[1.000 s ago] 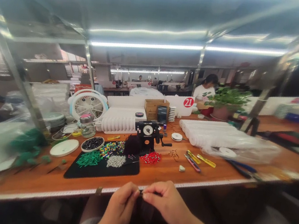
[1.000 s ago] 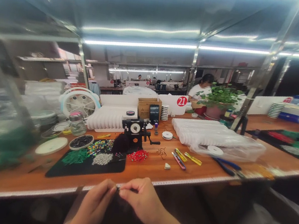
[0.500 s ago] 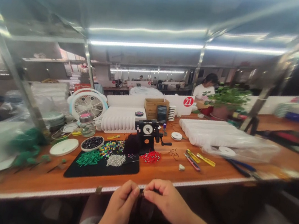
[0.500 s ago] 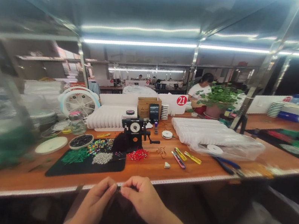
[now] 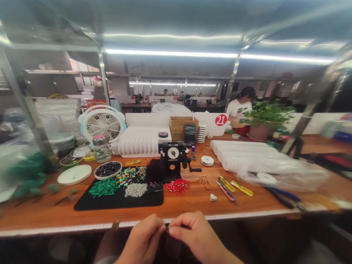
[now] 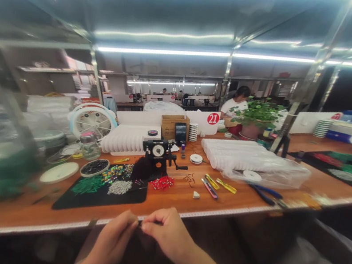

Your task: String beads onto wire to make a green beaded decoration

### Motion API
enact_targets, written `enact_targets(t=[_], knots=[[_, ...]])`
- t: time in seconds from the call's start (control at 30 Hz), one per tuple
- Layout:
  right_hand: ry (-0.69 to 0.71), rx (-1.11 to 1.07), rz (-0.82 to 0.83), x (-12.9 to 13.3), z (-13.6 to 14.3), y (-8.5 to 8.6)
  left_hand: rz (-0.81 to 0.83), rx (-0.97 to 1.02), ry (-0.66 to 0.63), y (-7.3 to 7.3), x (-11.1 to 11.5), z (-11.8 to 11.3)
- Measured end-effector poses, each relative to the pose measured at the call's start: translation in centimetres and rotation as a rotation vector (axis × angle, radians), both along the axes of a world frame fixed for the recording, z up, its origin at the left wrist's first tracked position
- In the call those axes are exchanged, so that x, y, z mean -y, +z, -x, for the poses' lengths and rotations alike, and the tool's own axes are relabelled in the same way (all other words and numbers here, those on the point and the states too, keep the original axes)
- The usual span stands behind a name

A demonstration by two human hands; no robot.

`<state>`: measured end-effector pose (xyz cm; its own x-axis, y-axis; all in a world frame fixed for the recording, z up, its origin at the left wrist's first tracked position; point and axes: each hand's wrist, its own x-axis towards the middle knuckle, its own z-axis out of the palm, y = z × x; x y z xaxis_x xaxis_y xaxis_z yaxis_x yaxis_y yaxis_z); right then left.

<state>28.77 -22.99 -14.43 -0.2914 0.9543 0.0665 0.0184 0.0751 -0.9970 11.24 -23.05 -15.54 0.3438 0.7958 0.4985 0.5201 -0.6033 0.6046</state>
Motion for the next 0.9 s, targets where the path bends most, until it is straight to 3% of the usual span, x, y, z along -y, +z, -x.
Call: enact_targets(t=[0.17, 0.33, 0.4, 0.53, 0.63, 0.9], knots=[[-0.034, 0.057, -0.074, 0.4, 0.1, 0.5, -0.212, -0.183, -0.009, -0.4, -0.3, 0.6], [-0.017, 0.053, -0.029, 0.3, 0.4, 0.4, -0.326, -0.214, 0.005, -0.7, -0.5, 0.9], [-0.016, 0.065, -0.072, 0.4, 0.5, 0.4, -0.261, -0.163, -0.006, -0.5, -0.3, 0.8], [0.000, 0.047, -0.144, 0.7, 0.4, 0.5, 0.060, 0.012, -0.003, 0.0, 0.3, 0.5], [-0.013, 0.042, -0.145, 0.9, 0.2, 0.8, 0.120, 0.062, -0.002, 0.2, 0.6, 0.3], [0.025, -0.071, 0.057, 0.4, 0.1, 0.4, -0.277, -0.098, -0.005, -0.8, -0.1, 0.4]])
